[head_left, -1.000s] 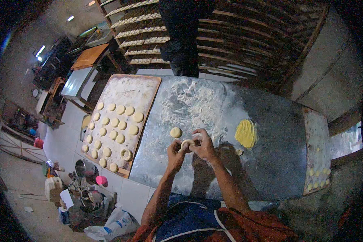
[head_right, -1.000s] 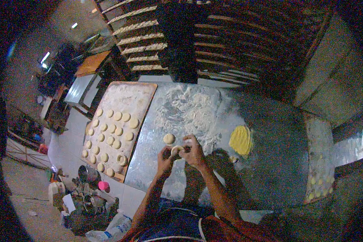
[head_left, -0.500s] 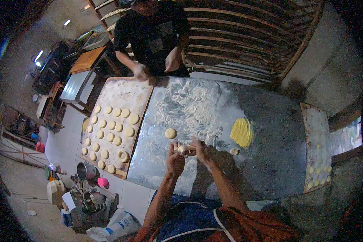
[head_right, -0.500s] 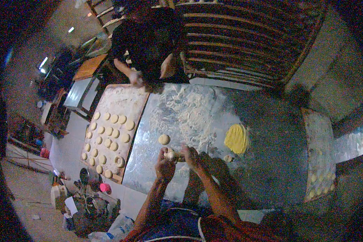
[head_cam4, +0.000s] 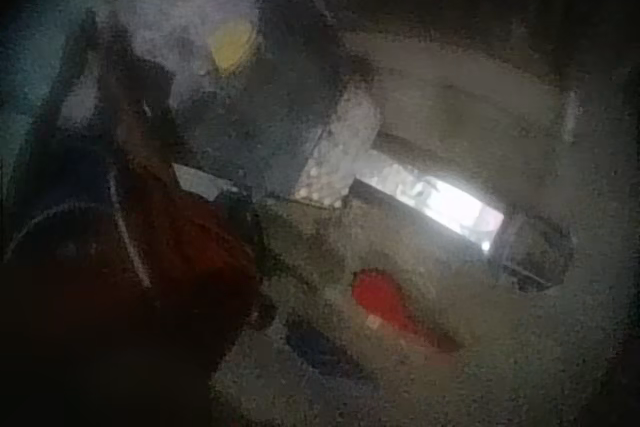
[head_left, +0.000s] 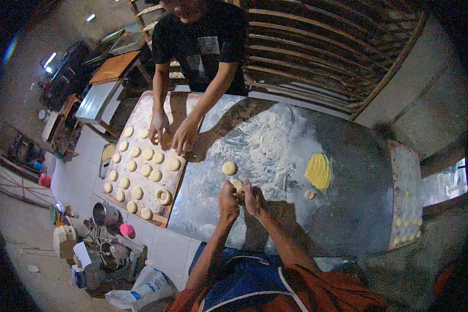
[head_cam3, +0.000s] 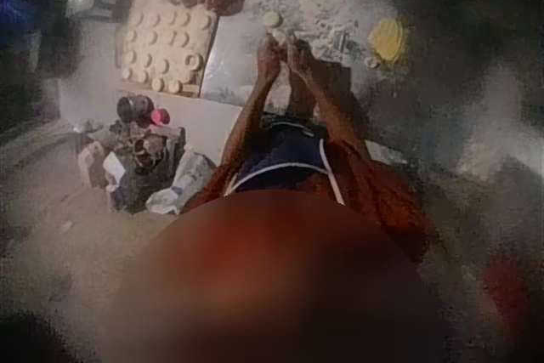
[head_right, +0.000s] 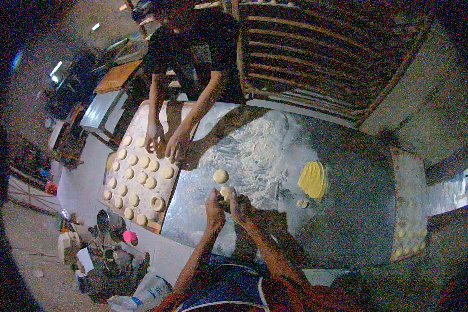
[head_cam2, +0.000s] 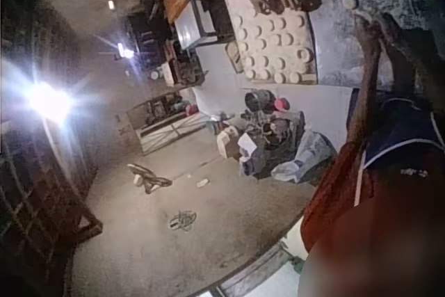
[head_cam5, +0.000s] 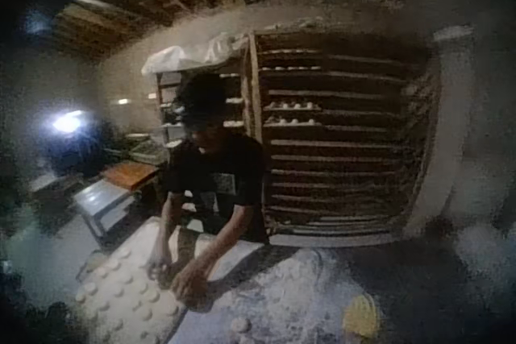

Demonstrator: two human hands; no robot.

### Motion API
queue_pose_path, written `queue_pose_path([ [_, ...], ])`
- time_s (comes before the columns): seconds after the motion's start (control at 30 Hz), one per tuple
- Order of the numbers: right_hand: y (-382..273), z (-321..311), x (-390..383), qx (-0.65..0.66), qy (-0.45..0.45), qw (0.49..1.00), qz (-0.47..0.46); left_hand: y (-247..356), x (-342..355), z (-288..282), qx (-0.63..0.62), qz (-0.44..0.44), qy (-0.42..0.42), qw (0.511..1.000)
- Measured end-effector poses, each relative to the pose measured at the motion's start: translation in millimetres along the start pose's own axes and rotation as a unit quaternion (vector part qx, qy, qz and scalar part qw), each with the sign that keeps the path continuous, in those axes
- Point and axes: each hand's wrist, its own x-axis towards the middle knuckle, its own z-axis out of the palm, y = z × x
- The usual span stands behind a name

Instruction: The person shapes small dough balls into ring shapes by hand and places them on a wooden board. Another person works alongside, also shaping dough and arranging it on the board. The workspace is a floured table with dough balls and shaped rings visible throughout.

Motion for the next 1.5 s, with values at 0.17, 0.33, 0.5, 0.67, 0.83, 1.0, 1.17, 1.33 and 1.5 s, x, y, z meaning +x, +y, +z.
queue_pose_path([
  [0.17,-15.8,32.2,-5.3,0.069,0.059,0.993,-0.071,-21.9,10.3,-29.6,-0.212,-0.04,0.01,0.976],
  [0.33,59.5,88.9,11.5,-0.127,-0.011,0.979,-0.157,-19.5,21.0,-95.4,0.267,0.23,-0.02,0.936],
  [0.5,10.3,161.5,-11.6,-0.119,-0.174,0.969,-0.131,-17.7,5.3,-185.3,-0.236,-0.003,0.128,0.963],
  [0.67,-36.7,227.9,-12.0,0.005,-0.242,0.943,-0.227,7.3,-24.1,-283.0,-0.02,0.009,0.171,0.985],
  [0.83,-103.3,257.0,-10.9,-0.208,-0.248,0.946,0.0,25.7,-12.0,-317.0,0.322,0.044,0.294,0.899],
  [1.0,-87.9,243.3,-38.1,-0.35,-0.172,0.895,-0.215,39.5,-19.2,-337.5,0.539,0.159,0.233,0.793],
  [1.17,-79.7,298.4,-20.1,-0.277,-0.18,0.871,-0.364,28.7,-21.0,-376.4,0.59,0.095,0.043,0.801],
  [1.33,-91.0,370.4,56.9,-0.226,-0.122,0.87,-0.422,30.5,-22.8,-391.4,0.22,0.113,0.096,0.964],
  [1.5,-81.5,407.3,60.2,-0.392,-0.057,0.852,-0.342,6.0,-9.7,-443.7,0.137,0.15,0.126,0.971],
])
